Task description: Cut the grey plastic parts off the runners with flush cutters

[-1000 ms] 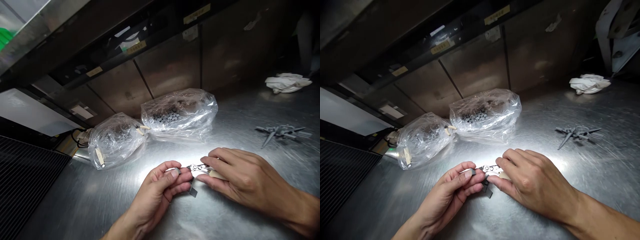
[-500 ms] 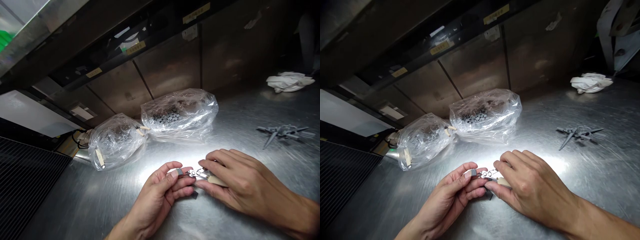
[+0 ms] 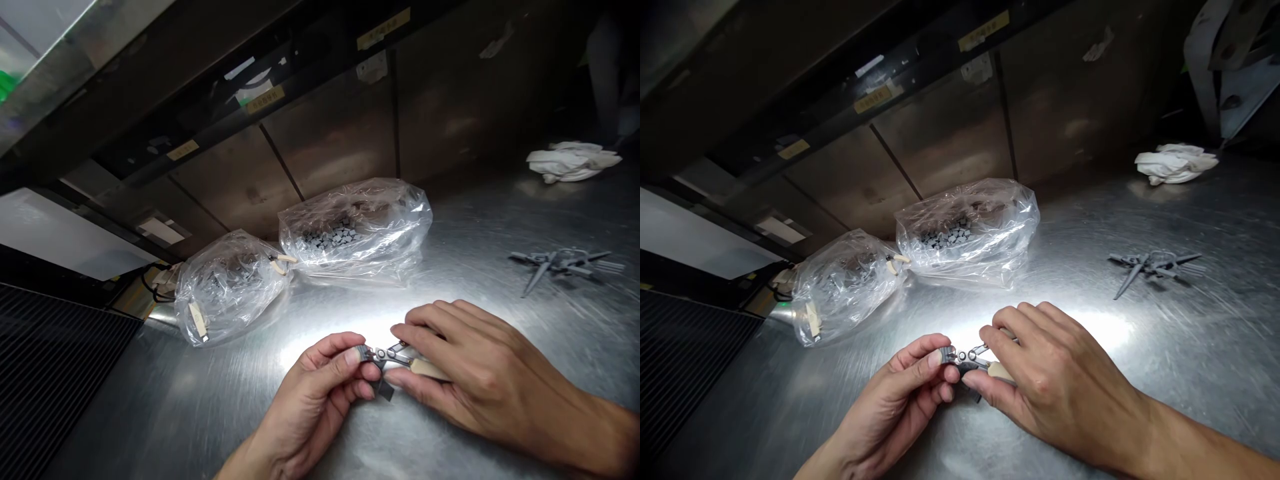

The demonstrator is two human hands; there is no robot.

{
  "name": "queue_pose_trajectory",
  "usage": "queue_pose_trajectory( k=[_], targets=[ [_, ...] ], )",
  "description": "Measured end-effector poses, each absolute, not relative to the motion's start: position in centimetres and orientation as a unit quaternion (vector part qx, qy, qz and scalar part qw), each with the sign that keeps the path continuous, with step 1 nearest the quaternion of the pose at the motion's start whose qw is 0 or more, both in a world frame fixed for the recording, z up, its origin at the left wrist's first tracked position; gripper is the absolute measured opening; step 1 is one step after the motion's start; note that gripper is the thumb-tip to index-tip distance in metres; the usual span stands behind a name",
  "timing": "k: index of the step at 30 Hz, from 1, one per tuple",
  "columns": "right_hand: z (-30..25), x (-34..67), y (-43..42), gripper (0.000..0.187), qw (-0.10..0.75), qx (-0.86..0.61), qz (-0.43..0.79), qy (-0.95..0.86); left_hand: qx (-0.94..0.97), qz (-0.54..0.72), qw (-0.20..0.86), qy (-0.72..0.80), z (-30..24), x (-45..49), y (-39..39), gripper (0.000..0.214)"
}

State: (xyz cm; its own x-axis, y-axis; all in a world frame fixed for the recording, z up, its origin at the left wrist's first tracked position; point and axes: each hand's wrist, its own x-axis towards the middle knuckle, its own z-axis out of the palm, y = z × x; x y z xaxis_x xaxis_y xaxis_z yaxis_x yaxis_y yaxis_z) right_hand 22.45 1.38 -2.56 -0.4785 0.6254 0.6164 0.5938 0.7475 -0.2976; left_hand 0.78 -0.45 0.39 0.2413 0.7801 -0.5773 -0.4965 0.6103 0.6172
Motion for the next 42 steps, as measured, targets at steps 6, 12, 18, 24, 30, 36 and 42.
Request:
queue_pose_trajectory(
  k=[6, 12, 18, 24, 30, 36, 42],
  targets=[
    [-2.63, 22.45, 1.33, 0.028, 0.36, -0.352, 0.024, -0.864, 0.134, 0.417, 0.771, 0.462, 0.04, 0.9, -0.5, 0.022],
    [-2.67, 22.41, 1.3, 0.027, 0.361, -0.353, 0.025, -0.863, 0.128, 0.427, 0.77, 0.457, -0.24, 0.78, -0.53, 0.021],
    [-2.36, 22.37, 1.31, 0.026, 0.359, -0.349, 0.012, -0.865, 0.12, 0.434, 0.765, 0.46, -0.25, 0.88, -0.49, 0.022],
    [-2.33, 22.42, 1.27, 0.026, 0.348, -0.351, 0.012, -0.869, 0.118, 0.436, 0.762, 0.465, -0.36, 0.95, -0.45, 0.024],
    [-2.22, 22.45, 1.07, 0.024, 0.34, -0.354, 0.021, -0.871, 0.113, 0.434, 0.76, 0.47, -0.39, 1.11, -0.48, 0.027],
    [-2.18, 22.52, 0.98, 0.022, 0.339, -0.353, 0.022, -0.872, 0.104, 0.439, 0.758, 0.472, -0.32, 1.1, -0.51, 0.027],
    [-2.32, 22.49, 0.91, 0.021, 0.342, -0.35, 0.022, -0.872, 0.091, 0.433, 0.763, 0.472, -0.32, 1.16, -0.46, 0.026]
  ],
)
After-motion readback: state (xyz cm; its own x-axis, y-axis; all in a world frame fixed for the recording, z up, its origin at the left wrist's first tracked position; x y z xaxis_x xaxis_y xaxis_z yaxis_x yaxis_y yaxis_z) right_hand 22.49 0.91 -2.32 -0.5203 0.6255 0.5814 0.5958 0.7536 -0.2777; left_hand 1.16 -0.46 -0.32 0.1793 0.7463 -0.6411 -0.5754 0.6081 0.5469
